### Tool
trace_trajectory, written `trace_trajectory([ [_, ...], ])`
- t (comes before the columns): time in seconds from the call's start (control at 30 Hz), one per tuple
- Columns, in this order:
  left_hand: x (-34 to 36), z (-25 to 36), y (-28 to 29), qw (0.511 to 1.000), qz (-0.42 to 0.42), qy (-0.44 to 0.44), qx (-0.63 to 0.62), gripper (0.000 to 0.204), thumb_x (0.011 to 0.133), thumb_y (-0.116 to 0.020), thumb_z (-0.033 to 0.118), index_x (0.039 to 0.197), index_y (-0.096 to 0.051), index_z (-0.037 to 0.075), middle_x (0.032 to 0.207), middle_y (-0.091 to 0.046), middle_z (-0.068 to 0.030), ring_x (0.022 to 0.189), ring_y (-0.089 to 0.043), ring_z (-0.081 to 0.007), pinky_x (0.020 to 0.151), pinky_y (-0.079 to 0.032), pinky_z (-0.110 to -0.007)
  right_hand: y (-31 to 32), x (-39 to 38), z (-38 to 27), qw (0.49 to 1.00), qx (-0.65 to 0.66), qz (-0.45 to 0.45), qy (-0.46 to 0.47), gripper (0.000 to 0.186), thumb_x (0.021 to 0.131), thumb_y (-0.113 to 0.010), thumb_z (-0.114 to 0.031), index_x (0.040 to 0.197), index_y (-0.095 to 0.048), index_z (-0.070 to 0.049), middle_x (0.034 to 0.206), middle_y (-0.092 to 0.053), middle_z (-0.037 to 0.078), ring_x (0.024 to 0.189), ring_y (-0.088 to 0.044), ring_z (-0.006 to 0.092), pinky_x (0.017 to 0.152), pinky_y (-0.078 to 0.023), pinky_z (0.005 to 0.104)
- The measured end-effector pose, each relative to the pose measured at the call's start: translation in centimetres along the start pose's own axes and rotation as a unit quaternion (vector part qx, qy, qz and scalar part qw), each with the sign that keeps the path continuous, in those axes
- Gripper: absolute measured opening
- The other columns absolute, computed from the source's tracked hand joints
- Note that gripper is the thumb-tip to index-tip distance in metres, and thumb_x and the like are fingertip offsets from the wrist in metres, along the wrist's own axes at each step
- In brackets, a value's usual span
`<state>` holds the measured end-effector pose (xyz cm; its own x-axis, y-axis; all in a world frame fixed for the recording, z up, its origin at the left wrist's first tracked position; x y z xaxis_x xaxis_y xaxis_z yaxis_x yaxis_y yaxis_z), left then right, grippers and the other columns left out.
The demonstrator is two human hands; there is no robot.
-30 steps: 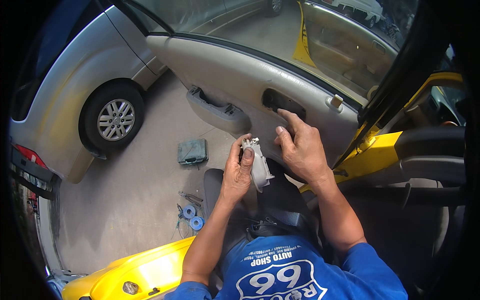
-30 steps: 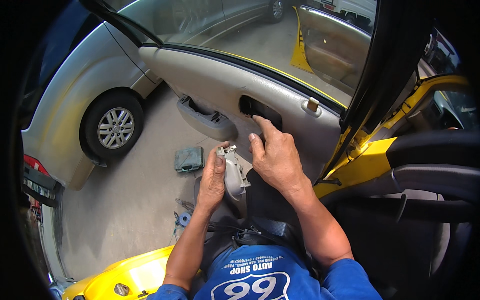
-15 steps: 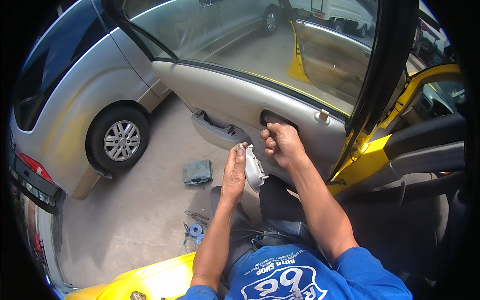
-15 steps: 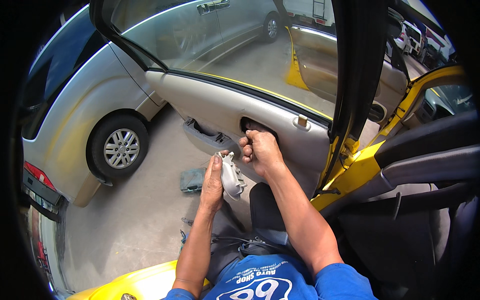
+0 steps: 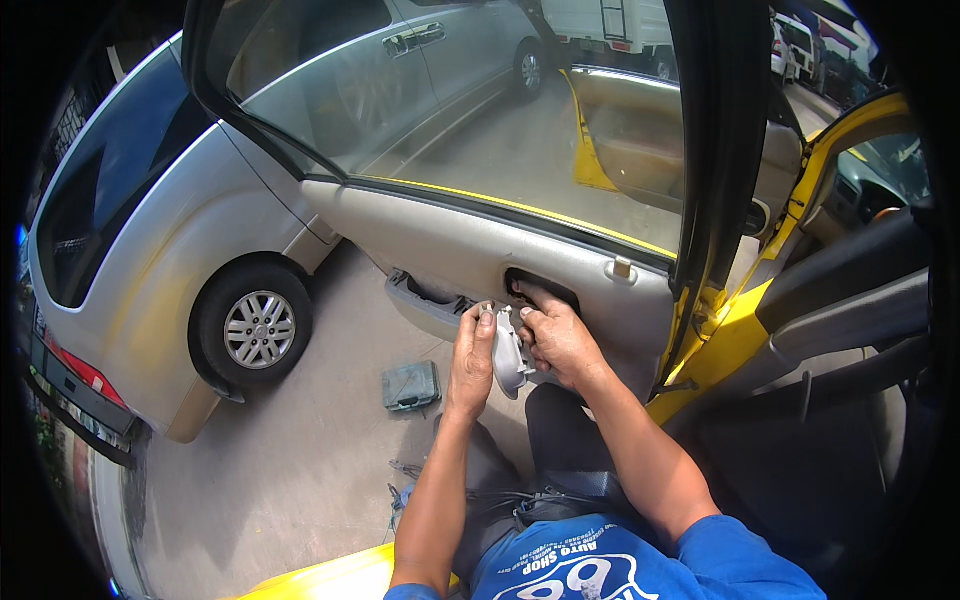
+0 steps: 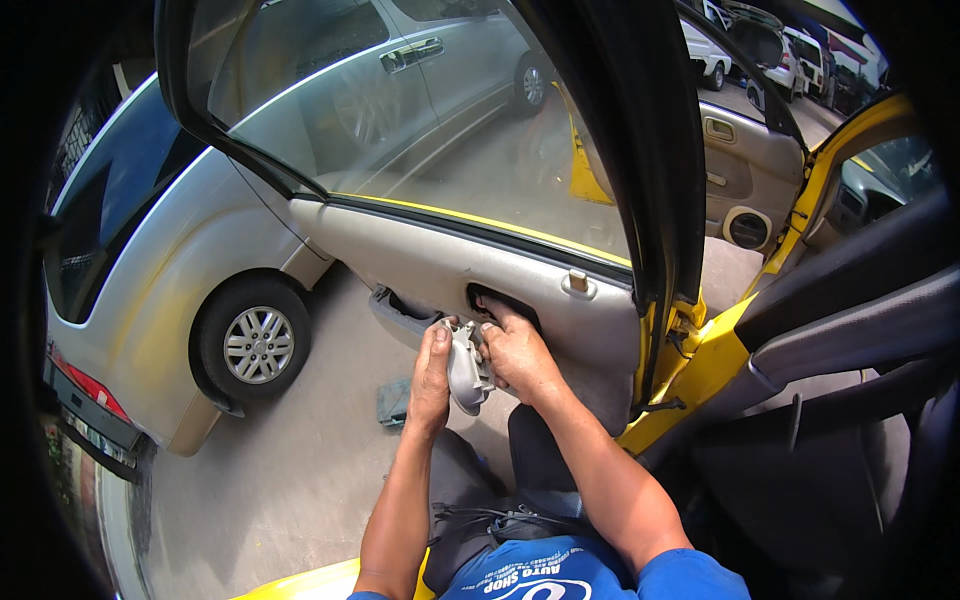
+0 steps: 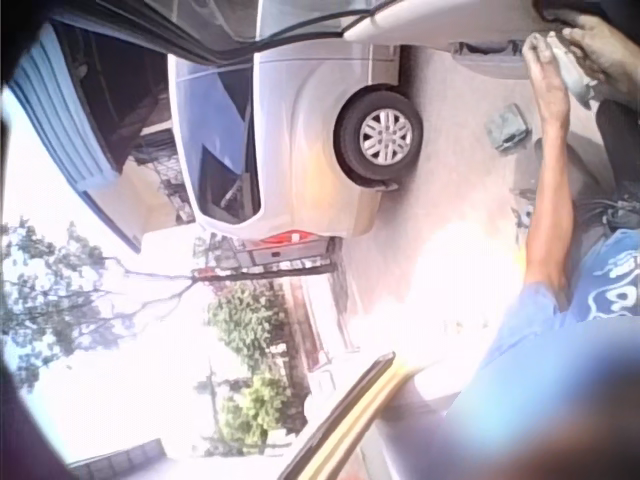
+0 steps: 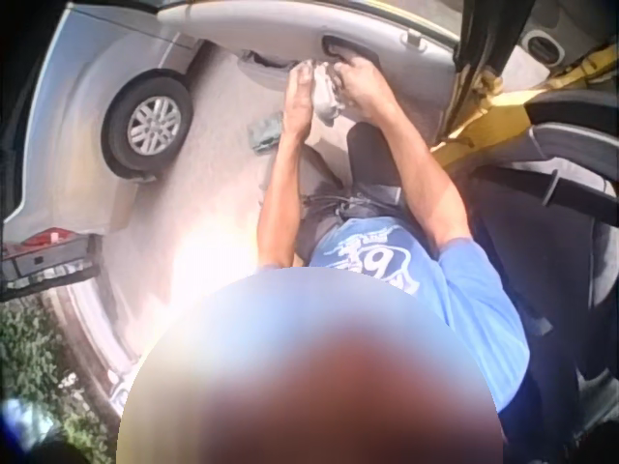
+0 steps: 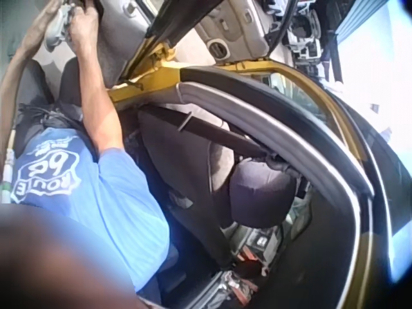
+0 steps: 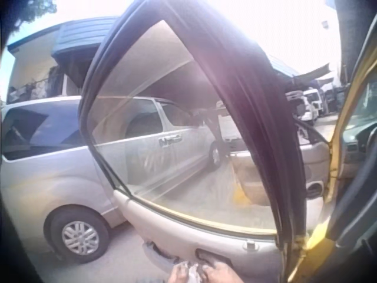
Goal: The person removes the interior door panel of a yellow car and installs a new door handle. They use a screwdriver to remove screws, detach the old handle, and secure the new handle in place.
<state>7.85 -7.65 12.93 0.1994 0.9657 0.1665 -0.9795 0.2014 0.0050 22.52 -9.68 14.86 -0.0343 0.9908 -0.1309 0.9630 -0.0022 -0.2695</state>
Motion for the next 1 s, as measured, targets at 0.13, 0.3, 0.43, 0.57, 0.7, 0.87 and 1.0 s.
trace_trajectory([
  [0.13,1.1,-0.4,0.0,0.998,0.006,0.056,-0.037,0.06,0.108,-0.05,0.057,0.137,-0.057,0.005,0.116,-0.061,-0.0052,0.101,-0.058,-0.0125,0.09,-0.049,-0.028,0.7,0.6,-0.1,0.981,-0.182,0.05,0.041,0.054,0.104,-0.046,-0.016,0.155,-0.048,0.001,0.099,-0.074,0.023,0.066,-0.069,0.0276,0.067,-0.058,0.0402],
  [0.3,1.5,-0.2,-0.5,0.998,-0.023,0.054,-0.018,0.058,0.109,-0.053,0.054,0.133,-0.057,0.001,0.114,-0.06,-0.005,0.104,-0.055,-0.0131,0.095,-0.046,-0.029,1.1,-0.5,-0.5,0.953,-0.254,0.078,0.144,0.053,0.108,-0.049,-0.015,0.158,-0.044,0.001,0.078,-0.063,0.008,0.07,-0.057,0.0148,0.07,-0.051,0.0334],
  [0.43,1.8,0.0,-0.8,0.996,0.009,0.081,-0.038,0.059,0.108,-0.054,0.056,0.128,-0.056,0.001,0.105,-0.061,-0.0064,0.094,-0.057,-0.0125,0.086,-0.048,-0.029,2.8,-5.5,0.3,0.955,-0.203,0.045,0.209,0.047,0.108,-0.051,-0.016,0.152,-0.053,-0.001,0.078,-0.065,0.009,0.072,-0.062,0.0165,0.075,-0.054,0.0357],
  [0.57,2.4,0.6,-1.4,0.993,0.029,0.102,-0.056,0.051,0.105,-0.058,0.057,0.106,-0.055,0.006,0.087,-0.058,-0.0034,0.076,-0.057,-0.0107,0.069,-0.05,-0.026,6.8,-10.6,2.2,0.946,-0.295,0.04,0.13,0.04,0.101,-0.056,-0.011,0.138,-0.062,0.004,0.105,-0.074,0.029,0.103,-0.075,0.039,0.091,-0.056,0.0421],
  [0.7,1.6,1.6,-1.2,0.992,0.002,0.076,-0.102,0.052,0.108,-0.053,0.055,0.119,-0.063,0.005,0.09,-0.071,-0.0099,0.072,-0.07,-0.0157,0.063,-0.059,-0.03,6.6,-11.3,0.7,0.944,-0.236,0.036,0.229,0.042,0.098,-0.06,-0.007,0.138,-0.062,0.007,0.106,-0.073,0.028,0.101,-0.074,0.0414,0.091,-0.057,0.0441],
  [0.87,0.4,1.5,0.5,0.991,0.031,0.103,-0.079,0.049,0.109,-0.054,0.052,0.124,-0.054,0.005,0.101,-0.067,-0.0086,0.086,-0.068,-0.014,0.074,-0.058,-0.029,0.7,-4.1,-3.5,0.836,-0.369,0.164,0.371,0.048,0.097,-0.056,0.001,0.144,-0.055,0.008,0.119,-0.068,0.029,0.098,-0.072,0.0445,0.088,-0.06,0.0491],
  [1.0,-0.8,2.0,1.2,0.999,0.033,0.013,0.019,0.058,0.109,-0.051,0.054,0.141,-0.053,0.007,0.111,-0.062,-0.0058,0.097,-0.063,-0.0131,0.081,-0.054,-0.028,-0.3,-2.9,-2.5,0.879,-0.343,0.122,0.307,0.048,0.092,-0.061,0.001,0.14,-0.056,0.008,0.118,-0.065,0.027,0.104,-0.069,0.0456,0.092,-0.06,0.0483],
])
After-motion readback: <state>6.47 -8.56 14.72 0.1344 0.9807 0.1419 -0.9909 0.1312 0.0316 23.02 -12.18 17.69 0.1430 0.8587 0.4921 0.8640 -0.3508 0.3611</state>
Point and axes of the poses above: each hand's wrist, its own x-axis towards the middle knuckle, its own y-axis out of the back of the hand, z = x × y, the point moved 5 cm from there along x, towards the middle knuckle
